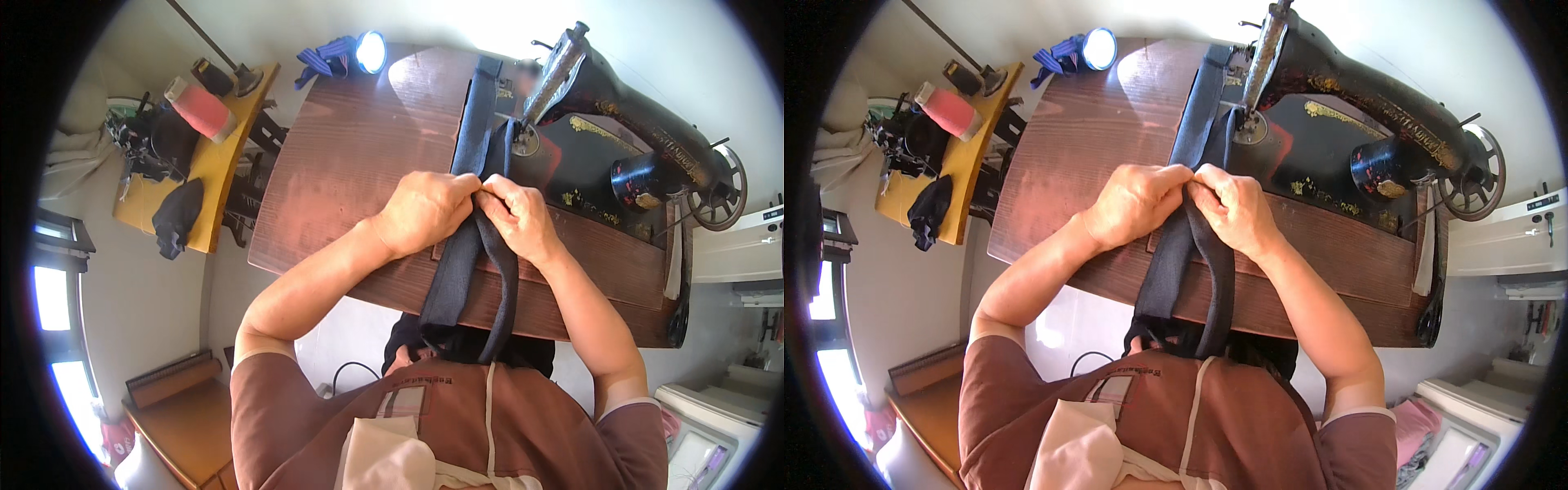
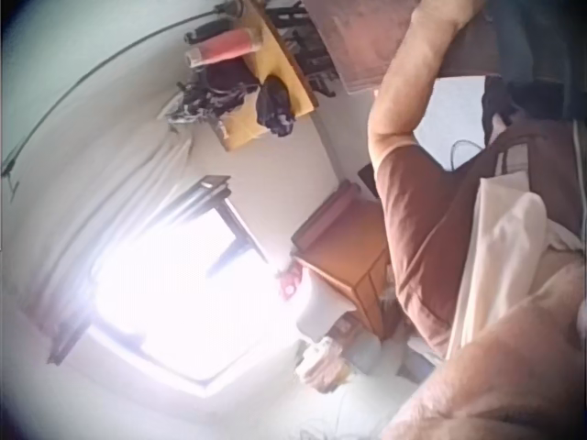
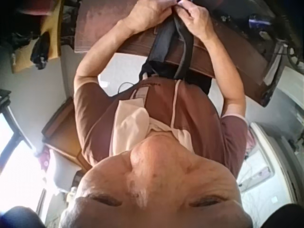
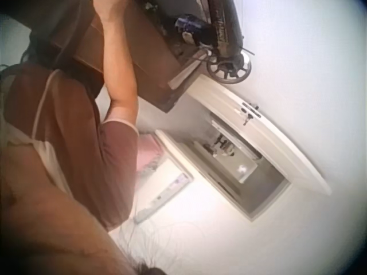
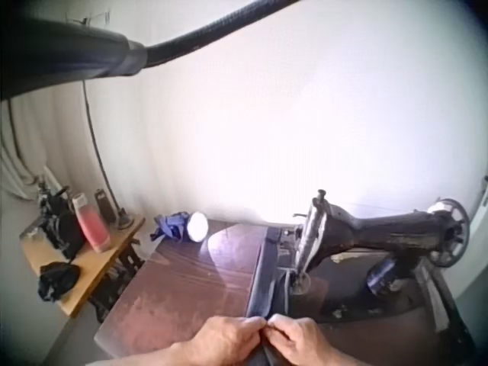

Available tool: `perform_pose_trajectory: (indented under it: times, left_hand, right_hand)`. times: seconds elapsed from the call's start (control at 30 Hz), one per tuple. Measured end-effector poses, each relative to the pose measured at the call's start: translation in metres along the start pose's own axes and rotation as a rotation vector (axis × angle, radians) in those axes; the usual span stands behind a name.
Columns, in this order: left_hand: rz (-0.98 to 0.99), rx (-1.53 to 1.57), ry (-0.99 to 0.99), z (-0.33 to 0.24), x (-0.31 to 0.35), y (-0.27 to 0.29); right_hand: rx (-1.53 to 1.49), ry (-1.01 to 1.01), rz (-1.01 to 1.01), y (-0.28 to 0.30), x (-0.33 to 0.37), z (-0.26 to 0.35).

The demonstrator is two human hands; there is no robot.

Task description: The person sews a long strip of dark fabric using a sewing machine, guiding it under the needle and adjusting the fabric as needed. After sewing, the person cuts the fabric strip with scissors and folds the ends.

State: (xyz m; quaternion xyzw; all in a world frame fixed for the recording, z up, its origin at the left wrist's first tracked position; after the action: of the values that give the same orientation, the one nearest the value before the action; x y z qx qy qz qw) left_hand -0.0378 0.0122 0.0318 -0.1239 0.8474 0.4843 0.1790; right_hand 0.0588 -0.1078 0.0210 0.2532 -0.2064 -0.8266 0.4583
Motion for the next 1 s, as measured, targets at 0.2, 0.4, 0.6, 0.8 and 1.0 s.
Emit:
perform_pose_trajectory:
  times: [0.2, 0.4, 0.6, 0.8, 1.0]
  left_hand:
    - [0.106, 0.233, 0.309, 0.021, -0.004, 0.046]
    - [0.269, 0.121, 0.033, -0.064, 0.037, 0.076]
    - [0.429, 0.233, -0.286, -0.148, 0.087, 0.053]
    - [0.159, 0.782, -0.368, -0.176, 0.091, -0.003]
    - [-0.084, 1.081, 0.713, -0.107, 0.116, -0.015]
  right_hand:
    - [-0.128, 0.048, 0.005, 0.012, -0.001, -0.013]
    - [0.468, 0.128, -0.329, 0.037, 0.006, -0.002]
    - [-0.405, -0.274, 0.321, 0.02, 0.086, 0.073]
    - [-0.821, -0.389, 0.275, -0.011, 0.124, 0.053]
    - [-0.85, -0.426, 0.311, 0.001, 0.137, 0.062]
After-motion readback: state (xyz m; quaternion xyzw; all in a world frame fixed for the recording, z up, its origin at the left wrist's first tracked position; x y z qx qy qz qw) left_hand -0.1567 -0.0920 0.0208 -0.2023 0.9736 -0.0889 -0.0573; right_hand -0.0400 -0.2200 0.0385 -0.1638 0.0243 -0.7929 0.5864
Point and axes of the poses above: each hand's wrist, its own x-axis away from the middle knuckle, its own y-axis out of the back of the hand, z = x × y, the point moved 4 cm from there along -x, towards the middle knuckle, and after that the axes turned 1 degree about z, right-handed, at the moved point
